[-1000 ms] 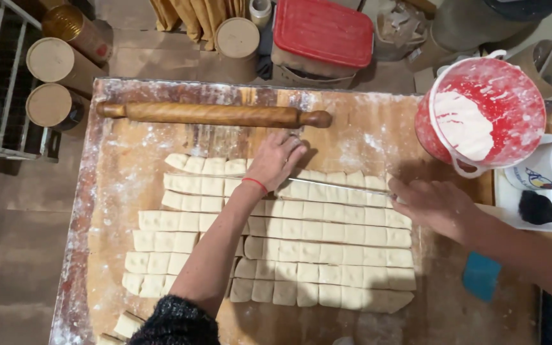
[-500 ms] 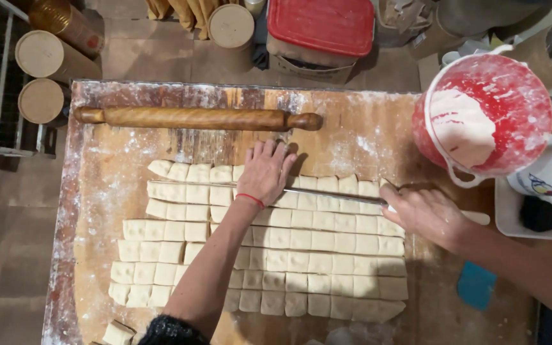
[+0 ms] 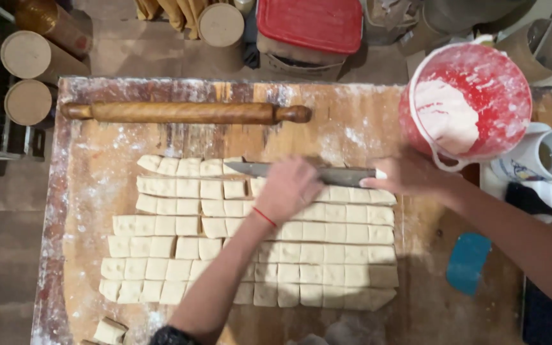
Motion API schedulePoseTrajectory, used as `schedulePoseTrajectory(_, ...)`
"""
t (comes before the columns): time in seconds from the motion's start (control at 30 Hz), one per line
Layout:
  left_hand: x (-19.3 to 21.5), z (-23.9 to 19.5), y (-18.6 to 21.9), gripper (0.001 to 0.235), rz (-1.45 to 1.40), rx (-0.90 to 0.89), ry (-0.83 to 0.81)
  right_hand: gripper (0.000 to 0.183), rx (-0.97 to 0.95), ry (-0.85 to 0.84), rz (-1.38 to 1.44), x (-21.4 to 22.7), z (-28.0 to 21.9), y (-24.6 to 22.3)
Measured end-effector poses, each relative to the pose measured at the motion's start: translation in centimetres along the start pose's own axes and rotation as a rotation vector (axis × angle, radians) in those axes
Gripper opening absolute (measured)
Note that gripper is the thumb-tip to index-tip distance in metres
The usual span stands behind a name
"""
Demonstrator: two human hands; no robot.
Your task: Cutting dough into squares and marking them with a fork.
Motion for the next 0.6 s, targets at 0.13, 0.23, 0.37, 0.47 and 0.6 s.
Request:
schedulePoseTrajectory(0.13, -8.5, -2.0, 0.0, 0.048, 0.06, -0.611, 0.547, 0.041, 0.011, 0.044, -0.133, 0.9, -0.5, -1.5)
schedulePoseTrajectory(0.23, -8.5, -3.7, 0.4, 0.066, 0.09, -0.538, 0.652, 0.039, -0.001, 0.136, -0.252, 0.6, -1.8, -2.9)
schedulePoseTrajectory(0.37, -8.0, -4.4, -0.3, 0.075, 0.085, -0.416, 0.638, 0.039, -0.045, 0.161, -0.369, 1.2, -2.5, -4.6)
schedulePoseTrajectory(0.47, -7.8, -4.5, -1.6, 0.085, 0.191, -0.296, 0.586, 0.042, -0.026, 0.244, -0.471, 2.0, -2.7, -5.4)
schedulePoseTrajectory(0.6, -8.1, -5.5, -2.4, 0.082, 0.117, -0.323, 0.648, 0.036, -0.034, 0.17, -0.397, 1.8, -2.8, -5.2)
Point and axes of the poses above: each hand's wrist, its own z-axis towards the middle knuckle, its own x-axis out of the back of the hand, y = z × x, the point moved 3 cm from there along z, towards the middle knuckle, and after that the axes turned 10 degrees about -z, right-handed, at the moved point
